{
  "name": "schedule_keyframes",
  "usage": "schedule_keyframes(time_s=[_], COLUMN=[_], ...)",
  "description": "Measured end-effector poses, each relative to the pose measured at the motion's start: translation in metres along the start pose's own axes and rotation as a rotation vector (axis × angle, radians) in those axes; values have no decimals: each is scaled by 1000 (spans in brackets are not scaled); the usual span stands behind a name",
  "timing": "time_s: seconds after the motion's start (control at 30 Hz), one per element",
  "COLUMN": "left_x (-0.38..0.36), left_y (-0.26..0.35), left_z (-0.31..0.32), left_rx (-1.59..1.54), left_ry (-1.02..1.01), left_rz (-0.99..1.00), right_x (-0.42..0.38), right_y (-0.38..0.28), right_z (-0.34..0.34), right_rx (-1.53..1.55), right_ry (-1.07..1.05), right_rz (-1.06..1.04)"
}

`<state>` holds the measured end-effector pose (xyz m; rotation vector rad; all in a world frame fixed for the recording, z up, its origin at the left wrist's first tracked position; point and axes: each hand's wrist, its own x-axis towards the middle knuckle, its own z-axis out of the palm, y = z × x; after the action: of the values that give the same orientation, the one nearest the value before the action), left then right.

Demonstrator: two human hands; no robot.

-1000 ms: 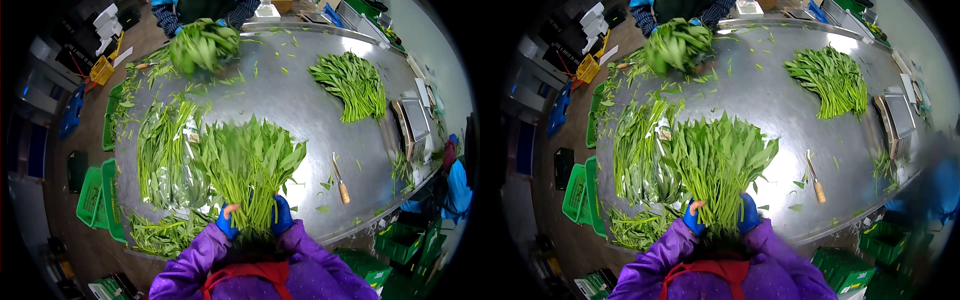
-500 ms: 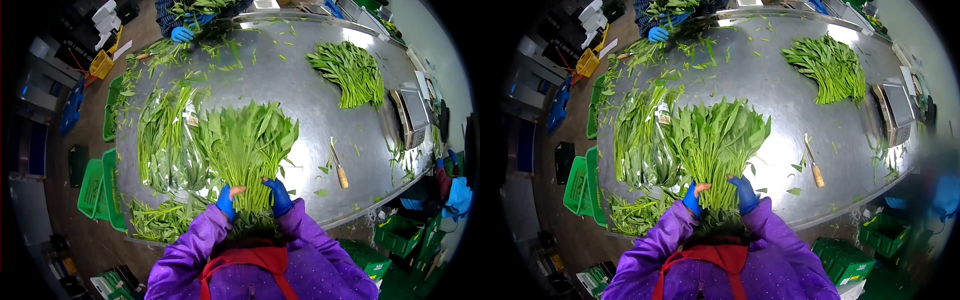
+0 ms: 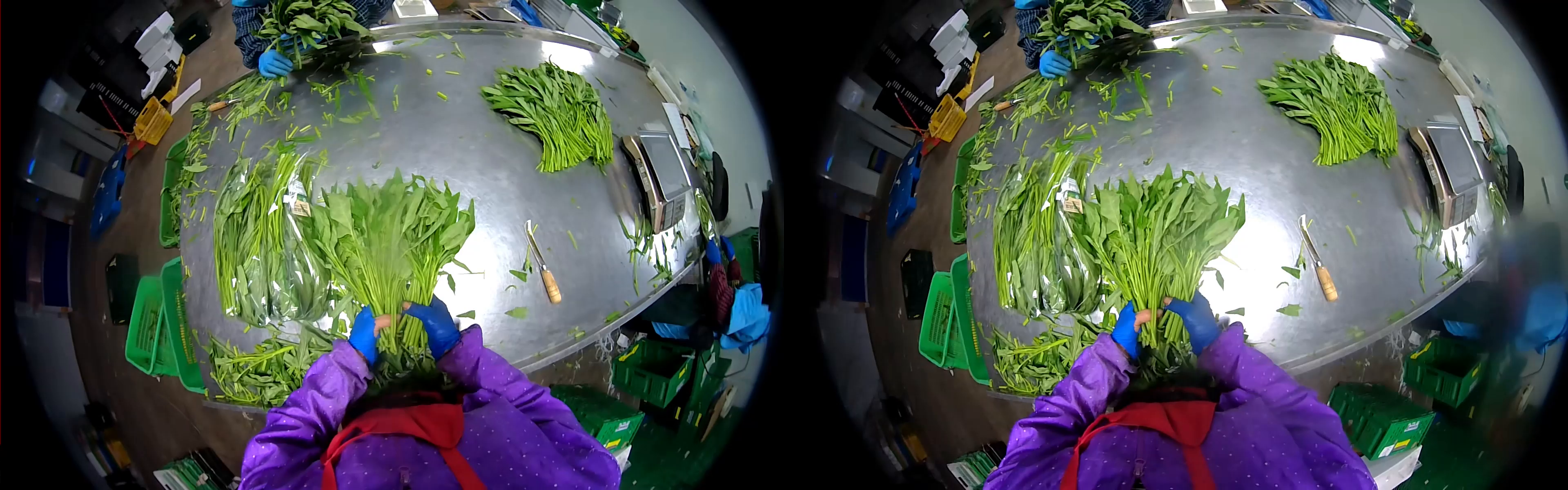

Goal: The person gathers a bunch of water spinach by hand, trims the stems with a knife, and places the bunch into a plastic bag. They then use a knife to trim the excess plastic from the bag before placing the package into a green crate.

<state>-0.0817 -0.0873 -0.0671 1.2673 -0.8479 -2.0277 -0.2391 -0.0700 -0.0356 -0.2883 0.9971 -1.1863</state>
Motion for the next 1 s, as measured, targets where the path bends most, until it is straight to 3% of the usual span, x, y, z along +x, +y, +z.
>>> schedule_keyframes(time_s=[0.1, 0.23, 0.37, 0.4, 0.5, 0.57, 0.63, 0.67, 0.7, 0.77, 0.83, 0.87, 0.9, 0.93, 1.0], left_x=[-4, -10, -19, -7, -16, -9, 22, 42, 33, 23, 6, 0, 0, -2, 2], left_y=[2, 11, 33, 3, 26, -9, -64, -99, -67, -32, -23, -18, -16, -8, -17], left_z=[-1, 1, 25, 3, 11, -25, -61, -89, -67, -45, -38, -32, -34, -32, -36], left_rx=[-220, -614, 289, 220, 180, 421, 275, 365, 169, 8, 386, 739, 761, 703, 380], left_ry=[-63, -158, 58, -30, -37, -199, -145, -213, -55, -103, -164, -177, -223, -217, -157], left_rz=[-71, -258, -213, -100, -6, 379, 196, 312, -10, -111, 301, 710, 829, 816, 481], right_x=[4, 7, 11, 12, -2, -12, -6, 12, 7, 2, 6, 6, -9, -1, -3], right_y=[4, 8, 19, 17, -15, -31, -13, 26, 12, 1, 15, 12, -25, -14, -18], right_z=[-12, -12, -6, -2, 15, 14, -9, -45, -43, -48, -53, -47, -15, -26, -49], right_rx=[32, 33, -99, -84, -8, 22, 0, -26, 135, 298, 317, 333, 407, 329, 157], right_ry=[-8, 9, 35, 35, 22, 12, 46, 58, 25, 15, -20, -112, -146, -125, -44], right_rz=[105, 61, -74, -82, -71, -79, -115, -124, 17, 201, 316, 284, 356, 323, 238])
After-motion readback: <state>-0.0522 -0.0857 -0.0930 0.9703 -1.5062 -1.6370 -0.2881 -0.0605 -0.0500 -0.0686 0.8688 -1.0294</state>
